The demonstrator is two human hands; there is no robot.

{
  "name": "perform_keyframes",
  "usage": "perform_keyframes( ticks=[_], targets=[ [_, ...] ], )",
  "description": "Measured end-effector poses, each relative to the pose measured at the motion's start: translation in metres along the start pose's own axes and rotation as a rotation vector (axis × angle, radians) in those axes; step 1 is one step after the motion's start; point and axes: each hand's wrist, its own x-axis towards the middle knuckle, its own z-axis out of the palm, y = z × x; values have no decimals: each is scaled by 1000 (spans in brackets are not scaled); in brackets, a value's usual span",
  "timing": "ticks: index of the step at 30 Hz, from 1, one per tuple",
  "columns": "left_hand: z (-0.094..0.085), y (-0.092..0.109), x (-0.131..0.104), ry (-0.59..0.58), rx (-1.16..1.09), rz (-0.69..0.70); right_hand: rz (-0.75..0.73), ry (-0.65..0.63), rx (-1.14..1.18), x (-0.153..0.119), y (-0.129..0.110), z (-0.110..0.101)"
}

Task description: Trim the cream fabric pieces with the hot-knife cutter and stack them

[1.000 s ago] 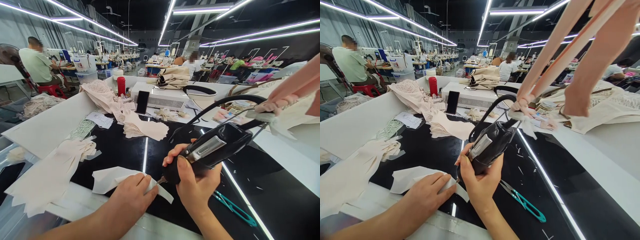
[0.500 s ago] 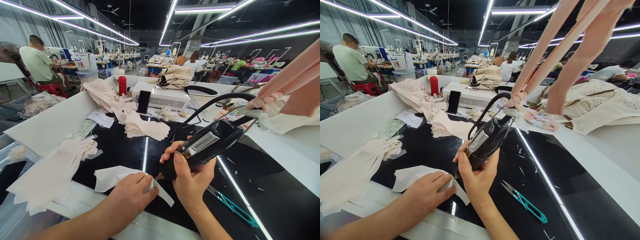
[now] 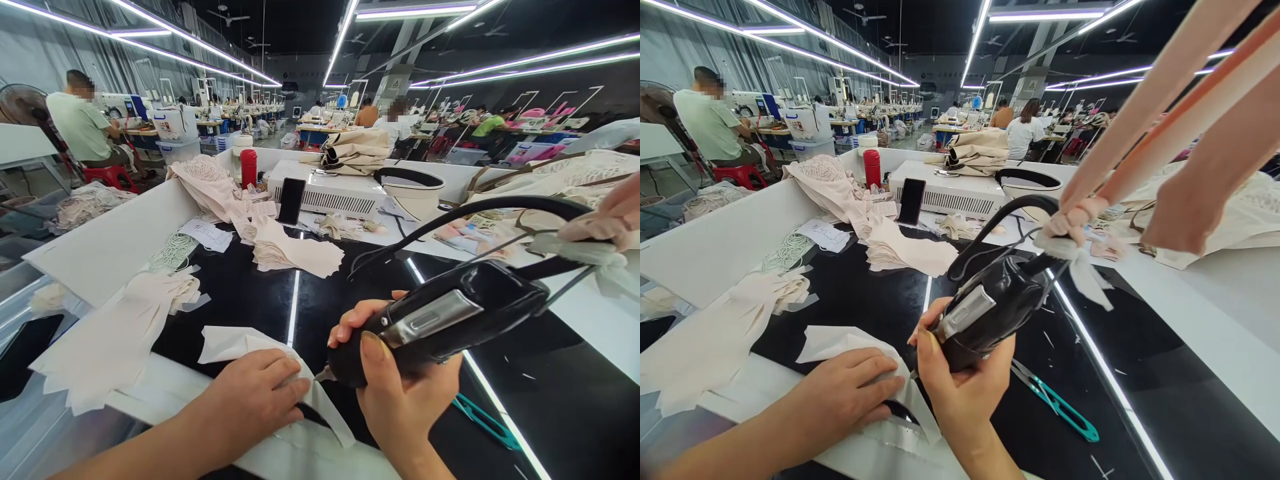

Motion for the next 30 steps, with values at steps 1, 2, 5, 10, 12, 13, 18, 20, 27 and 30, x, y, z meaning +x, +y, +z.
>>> perform_keyframes(
  ticks=[1, 2, 5, 10, 12, 13, 18, 20, 27, 30],
  targets=[
    [1, 0, 1, 14, 10, 1, -1, 0, -1, 0, 0, 0],
    [2, 0, 2, 27, 17, -4, -1, 0, -3, -1, -1, 0],
    [5, 1, 2, 45, 23, -21, 1, 2, -13, 0, -1, 0],
    [7, 1, 1, 18, 31, -26, 17, 37, 5, 5, 2, 2],
    [7, 0, 2, 13, 34, -26, 9, 34, 16, 7, 4, 4],
    [7, 0, 2, 11, 33, -28, 5, 28, 20, 8, 6, 5],
    [7, 0, 4, 27, 31, -18, 14, -4, 21, 8, 12, 8],
    [6, 0, 5, 39, 33, -8, 11, -3, 13, 8, 14, 8],
    [7, 1, 5, 49, 35, -9, 1, 0, 3, 10, 13, 7],
    [7, 0, 4, 39, 35, -14, 4, 29, 20, 9, 9, 4]
  ],
)
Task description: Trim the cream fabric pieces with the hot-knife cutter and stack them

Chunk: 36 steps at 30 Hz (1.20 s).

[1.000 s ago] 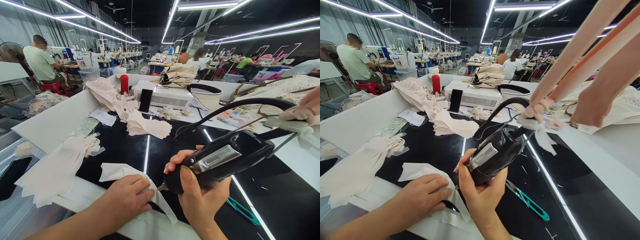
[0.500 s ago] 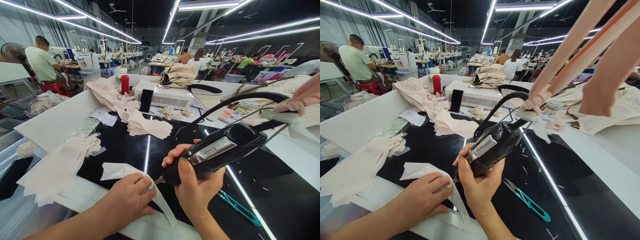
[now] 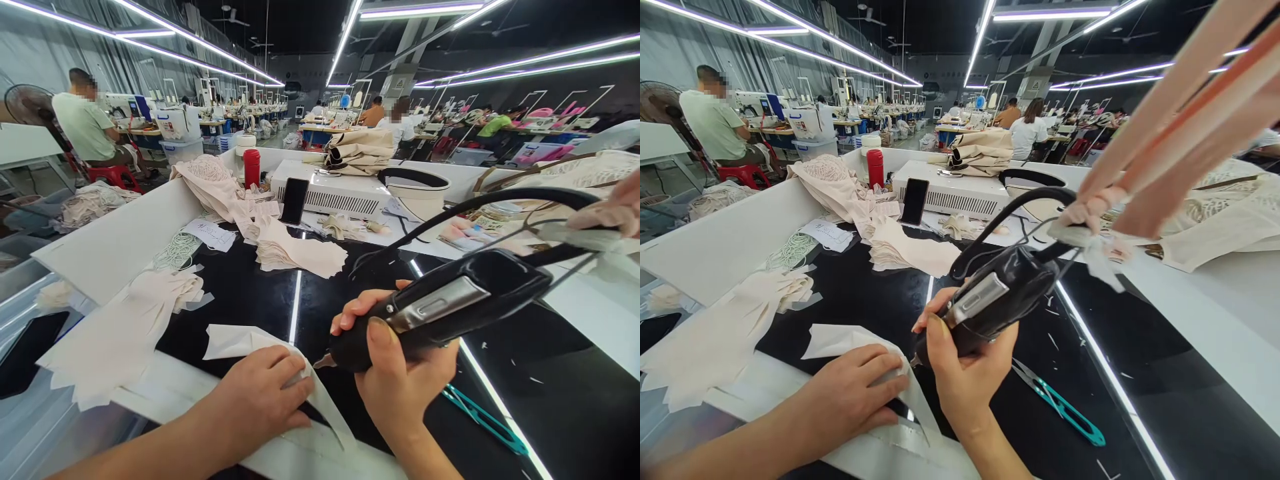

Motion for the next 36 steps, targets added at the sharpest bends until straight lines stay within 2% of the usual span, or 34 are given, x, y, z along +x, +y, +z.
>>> perform_keyframes(
  ticks=[10, 14, 19, 24, 28, 36],
  targets=[
    [-6, 1, 0, -76, -44, -25, 14, -9, -27, -5, -2, -2],
    [-19, -11, -3, -166, -188, -105, -2, -31, -23, 2, 2, -4],
    [-28, -27, -8, -239, -179, -55, -4, 7, -41, 16, 1, -11],
    [-16, -13, -6, -301, 59, -140, 17, 39, -35, 16, -21, -19],
    [-4, 3, 3, -289, 192, -159, 50, 43, -26, 5, -34, -24],
    [-6, 12, 10, -374, 197, -227, 36, 39, 7, -8, -29, -28]
  ],
)
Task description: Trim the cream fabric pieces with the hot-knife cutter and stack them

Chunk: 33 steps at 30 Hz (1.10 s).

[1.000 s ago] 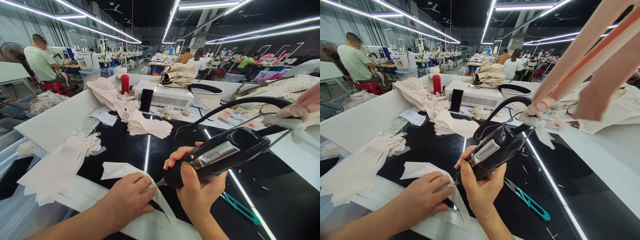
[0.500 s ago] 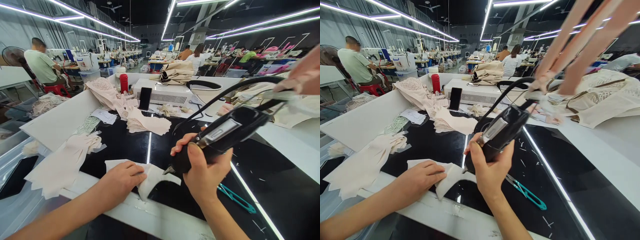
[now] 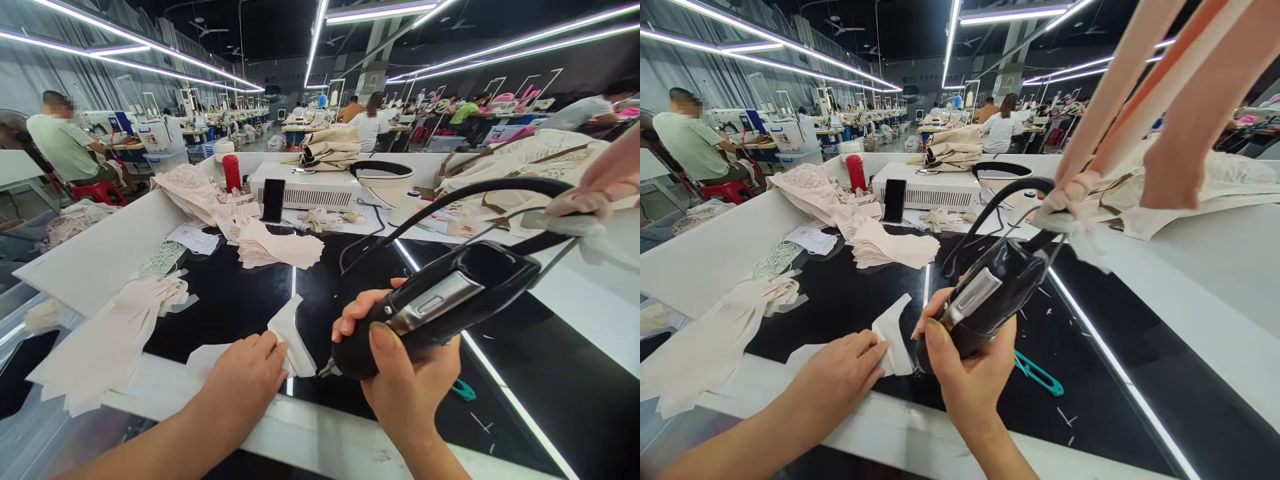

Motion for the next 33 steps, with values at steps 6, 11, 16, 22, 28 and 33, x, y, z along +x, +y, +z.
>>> perform_keyframes(
  ticks=[6, 11, 16, 22, 28, 33],
  targets=[
    [-2, 1, -3, 12, 14, -12, -12, -4, 14, -3, 6, 3],
    [1, 4, -6, 38, 56, 0, -3, -22, 20, -5, 9, 3],
    [-1, 9, -10, 163, 185, -51, -19, -31, 10, -5, 7, 5],
    [-5, 16, -6, 284, -22, 240, -19, -37, 14, -5, 7, 5],
    [4, 17, 0, 339, -126, 380, 3, -48, 4, -7, 8, 3],
    [9, 10, -3, 343, -138, 356, 0, -54, 30, -8, 9, 3]
  ],
)
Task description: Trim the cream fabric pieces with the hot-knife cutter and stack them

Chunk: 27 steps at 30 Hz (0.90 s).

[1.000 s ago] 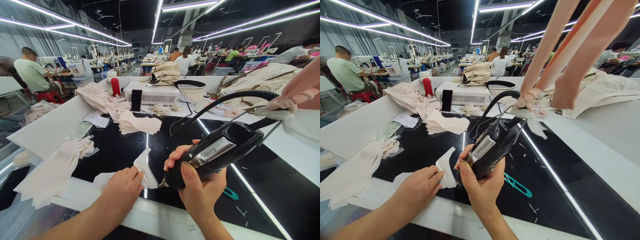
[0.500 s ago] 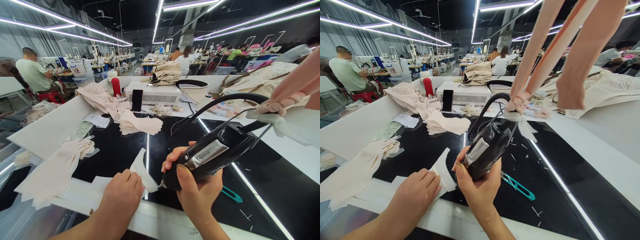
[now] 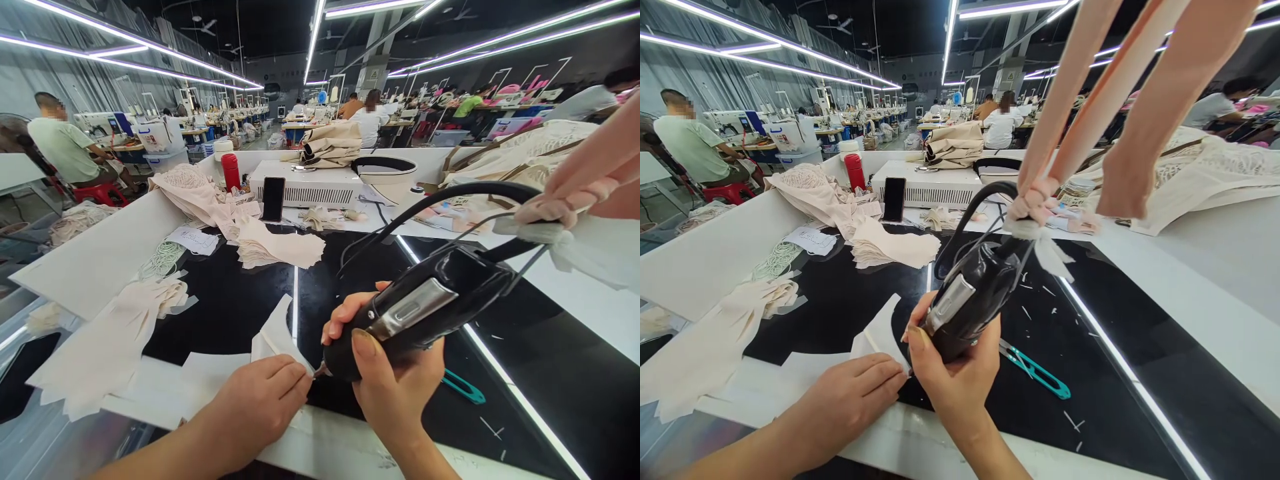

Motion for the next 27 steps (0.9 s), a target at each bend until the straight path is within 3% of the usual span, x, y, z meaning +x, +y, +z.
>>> perform_keyframes(
  ticks=[8, 27],
  targets=[
    [6, -4, -3, 94, 74, -71, -7, 11, 4, 1, 0, 2],
    [6, -2, -8, 113, 68, -161, 7, 1, 20, 1, 1, 4]
  ],
)
